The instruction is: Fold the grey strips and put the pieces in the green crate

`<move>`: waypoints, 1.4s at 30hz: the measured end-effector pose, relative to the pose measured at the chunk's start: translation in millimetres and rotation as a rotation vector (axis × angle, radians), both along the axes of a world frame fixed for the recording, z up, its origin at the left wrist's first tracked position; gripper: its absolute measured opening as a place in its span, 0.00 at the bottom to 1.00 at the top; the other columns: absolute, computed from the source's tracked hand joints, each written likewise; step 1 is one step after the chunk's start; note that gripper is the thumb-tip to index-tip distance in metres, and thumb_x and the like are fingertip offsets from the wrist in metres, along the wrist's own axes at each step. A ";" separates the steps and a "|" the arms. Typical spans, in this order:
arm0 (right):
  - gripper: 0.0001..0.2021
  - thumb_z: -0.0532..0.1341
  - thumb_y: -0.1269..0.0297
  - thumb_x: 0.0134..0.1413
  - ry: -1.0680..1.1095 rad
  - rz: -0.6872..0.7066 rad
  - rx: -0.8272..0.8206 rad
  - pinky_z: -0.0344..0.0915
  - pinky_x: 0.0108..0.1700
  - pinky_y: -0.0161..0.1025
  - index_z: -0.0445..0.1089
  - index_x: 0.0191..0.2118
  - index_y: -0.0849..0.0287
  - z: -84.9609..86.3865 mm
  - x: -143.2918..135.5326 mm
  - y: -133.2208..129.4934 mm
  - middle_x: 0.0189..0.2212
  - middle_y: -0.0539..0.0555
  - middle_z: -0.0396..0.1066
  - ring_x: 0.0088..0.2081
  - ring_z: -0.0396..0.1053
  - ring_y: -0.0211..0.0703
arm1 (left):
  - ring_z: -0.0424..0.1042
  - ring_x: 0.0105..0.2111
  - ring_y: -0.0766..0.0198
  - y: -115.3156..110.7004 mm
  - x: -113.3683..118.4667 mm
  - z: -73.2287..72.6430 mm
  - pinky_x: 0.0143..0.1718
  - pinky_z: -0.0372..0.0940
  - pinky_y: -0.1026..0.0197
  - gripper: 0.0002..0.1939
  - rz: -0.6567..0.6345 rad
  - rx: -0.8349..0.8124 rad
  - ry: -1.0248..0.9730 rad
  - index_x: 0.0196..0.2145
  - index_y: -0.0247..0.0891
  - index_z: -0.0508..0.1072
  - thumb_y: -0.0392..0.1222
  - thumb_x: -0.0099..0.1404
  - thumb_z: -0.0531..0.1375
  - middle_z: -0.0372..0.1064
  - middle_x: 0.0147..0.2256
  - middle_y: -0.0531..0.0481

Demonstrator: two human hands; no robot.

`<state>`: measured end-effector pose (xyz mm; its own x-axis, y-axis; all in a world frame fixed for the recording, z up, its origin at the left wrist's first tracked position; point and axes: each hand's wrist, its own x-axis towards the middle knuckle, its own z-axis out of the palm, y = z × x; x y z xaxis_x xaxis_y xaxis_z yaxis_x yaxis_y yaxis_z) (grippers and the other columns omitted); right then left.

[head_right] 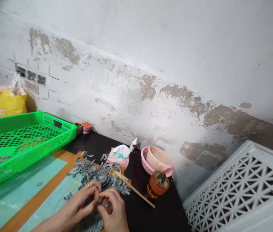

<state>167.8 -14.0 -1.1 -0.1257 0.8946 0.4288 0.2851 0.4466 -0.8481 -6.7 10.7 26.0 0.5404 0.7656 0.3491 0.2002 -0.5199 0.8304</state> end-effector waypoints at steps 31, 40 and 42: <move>0.13 0.59 0.80 0.49 -0.344 -0.108 0.370 0.61 0.35 0.38 0.72 0.36 0.54 9.3 4.0 -7.2 0.29 0.53 0.70 0.33 0.67 0.46 | 0.61 0.22 0.64 4.7 11.6 -9.2 0.26 0.52 0.61 0.21 0.031 -0.421 -0.249 0.21 0.33 0.73 0.56 0.57 0.64 0.65 0.19 0.51; 0.10 0.58 0.78 0.53 -0.332 -0.106 0.504 0.63 0.34 0.37 0.71 0.37 0.57 11.4 1.8 -12.3 0.29 0.54 0.70 0.32 0.68 0.45 | 0.62 0.21 0.64 2.2 16.0 -9.9 0.26 0.54 0.62 0.26 -0.012 -0.485 -0.341 0.20 0.35 0.71 0.63 0.50 0.66 0.66 0.18 0.51; 0.08 0.59 0.76 0.54 -0.283 -0.090 0.530 0.65 0.34 0.36 0.71 0.38 0.58 11.5 3.0 -10.3 0.30 0.54 0.71 0.32 0.69 0.43 | 0.62 0.21 0.64 0.4 13.2 -3.0 0.26 0.54 0.63 0.26 -0.009 -0.466 -0.323 0.20 0.35 0.71 0.64 0.51 0.65 0.66 0.17 0.51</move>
